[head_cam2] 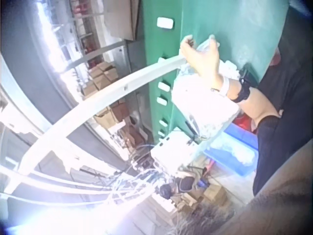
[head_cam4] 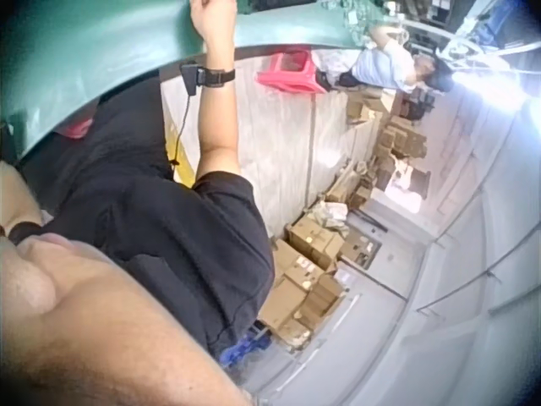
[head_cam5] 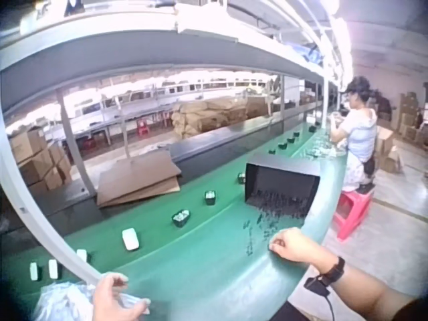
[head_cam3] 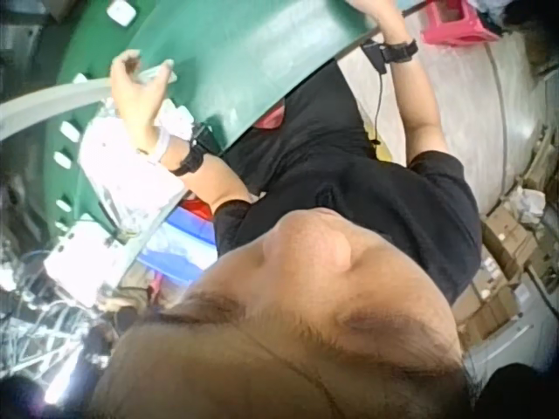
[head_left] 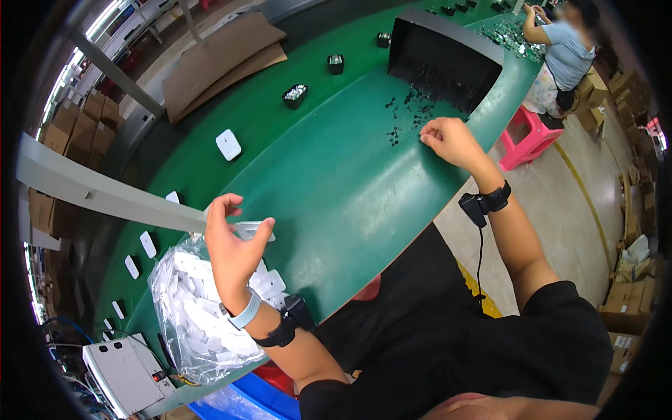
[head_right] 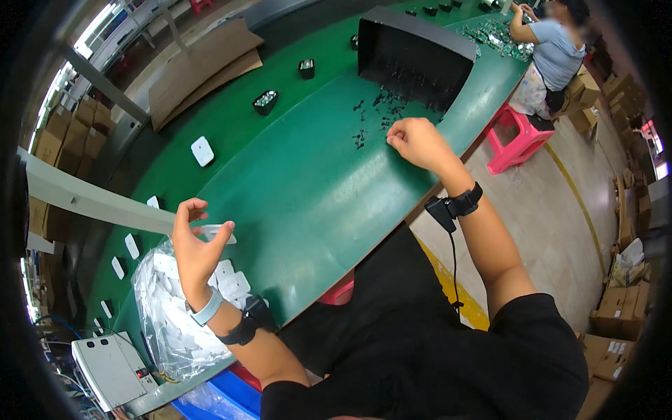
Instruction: The person assembles small electronic devices by inserting black circuit boards into white plastic casings. They repeatedly pick up a casing, insert a board, and snap the two halves together, placing the finished units on the green workbench.
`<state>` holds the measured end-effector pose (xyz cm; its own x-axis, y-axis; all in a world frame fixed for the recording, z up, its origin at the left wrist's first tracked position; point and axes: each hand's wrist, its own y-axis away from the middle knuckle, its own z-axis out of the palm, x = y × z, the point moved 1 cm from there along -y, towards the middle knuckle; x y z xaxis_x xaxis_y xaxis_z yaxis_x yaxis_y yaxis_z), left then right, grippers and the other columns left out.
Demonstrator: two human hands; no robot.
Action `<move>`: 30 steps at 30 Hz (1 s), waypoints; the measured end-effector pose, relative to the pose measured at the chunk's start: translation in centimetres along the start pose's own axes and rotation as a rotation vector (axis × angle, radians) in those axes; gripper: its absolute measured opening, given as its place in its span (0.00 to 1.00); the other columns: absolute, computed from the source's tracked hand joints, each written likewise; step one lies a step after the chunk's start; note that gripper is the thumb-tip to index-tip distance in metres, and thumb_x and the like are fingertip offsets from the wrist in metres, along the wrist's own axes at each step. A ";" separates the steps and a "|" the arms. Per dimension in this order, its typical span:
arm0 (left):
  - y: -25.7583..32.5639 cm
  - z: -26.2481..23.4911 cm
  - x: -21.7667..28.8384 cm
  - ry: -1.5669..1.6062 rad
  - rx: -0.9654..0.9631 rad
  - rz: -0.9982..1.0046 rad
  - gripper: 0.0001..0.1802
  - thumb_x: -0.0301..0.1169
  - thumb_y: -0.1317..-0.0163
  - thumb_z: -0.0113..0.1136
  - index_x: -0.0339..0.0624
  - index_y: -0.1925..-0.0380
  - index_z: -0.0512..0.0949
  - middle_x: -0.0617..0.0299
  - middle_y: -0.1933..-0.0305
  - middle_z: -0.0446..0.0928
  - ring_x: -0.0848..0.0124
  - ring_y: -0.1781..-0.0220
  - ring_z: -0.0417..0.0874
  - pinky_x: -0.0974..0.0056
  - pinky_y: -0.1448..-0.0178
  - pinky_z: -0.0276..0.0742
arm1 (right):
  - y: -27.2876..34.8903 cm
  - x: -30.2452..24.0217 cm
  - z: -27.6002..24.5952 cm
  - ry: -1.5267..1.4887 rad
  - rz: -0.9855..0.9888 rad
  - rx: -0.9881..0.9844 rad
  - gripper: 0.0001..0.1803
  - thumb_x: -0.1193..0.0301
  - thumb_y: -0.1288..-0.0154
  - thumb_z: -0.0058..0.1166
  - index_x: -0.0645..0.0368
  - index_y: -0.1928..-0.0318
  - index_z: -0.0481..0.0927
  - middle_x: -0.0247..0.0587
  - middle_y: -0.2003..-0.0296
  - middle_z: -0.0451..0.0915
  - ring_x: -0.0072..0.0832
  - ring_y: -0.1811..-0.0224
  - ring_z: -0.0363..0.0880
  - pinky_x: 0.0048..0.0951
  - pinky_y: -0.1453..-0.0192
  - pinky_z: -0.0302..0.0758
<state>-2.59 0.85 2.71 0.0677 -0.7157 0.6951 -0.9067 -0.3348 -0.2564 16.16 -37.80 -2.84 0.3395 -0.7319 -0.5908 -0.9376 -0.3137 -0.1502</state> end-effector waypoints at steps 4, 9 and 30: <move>-0.5 1.5 -0.8 0.673 -0.073 0.030 0.27 0.19 0.48 0.71 0.39 0.47 0.74 0.59 0.46 0.76 0.68 0.45 0.78 0.63 0.44 0.75 | -0.2 0.1 -0.5 -0.035 -0.043 -0.049 0.07 0.75 0.41 0.63 0.66 0.63 0.84 0.48 0.74 0.84 0.33 0.71 0.85 0.32 0.62 0.80; -1.3 2.5 -1.4 1.152 -0.006 -0.029 0.17 0.29 0.32 0.58 0.36 0.45 0.73 0.54 0.44 0.76 0.60 0.42 0.80 0.56 0.41 0.77 | -0.2 1.2 -0.1 0.032 -0.196 -0.026 0.07 0.73 0.44 0.62 0.62 0.65 0.86 0.49 0.70 0.85 0.42 0.66 0.87 0.38 0.57 0.82; -1.5 3.7 -1.5 1.751 -0.086 -0.286 0.25 0.55 0.24 0.44 0.43 0.54 0.71 0.61 0.70 0.66 0.70 0.69 0.66 0.64 0.65 0.62 | 3.1 0.5 1.8 0.059 -0.217 0.189 0.07 0.78 0.40 0.56 0.63 0.62 0.85 0.50 0.65 0.83 0.48 0.60 0.83 0.43 0.51 0.81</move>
<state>0.20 0.15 -0.47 -0.2169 0.8017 0.5571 -0.9683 -0.2493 -0.0182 13.30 -38.06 -4.99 0.5326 -0.6956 -0.4823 -0.8379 -0.3528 -0.4165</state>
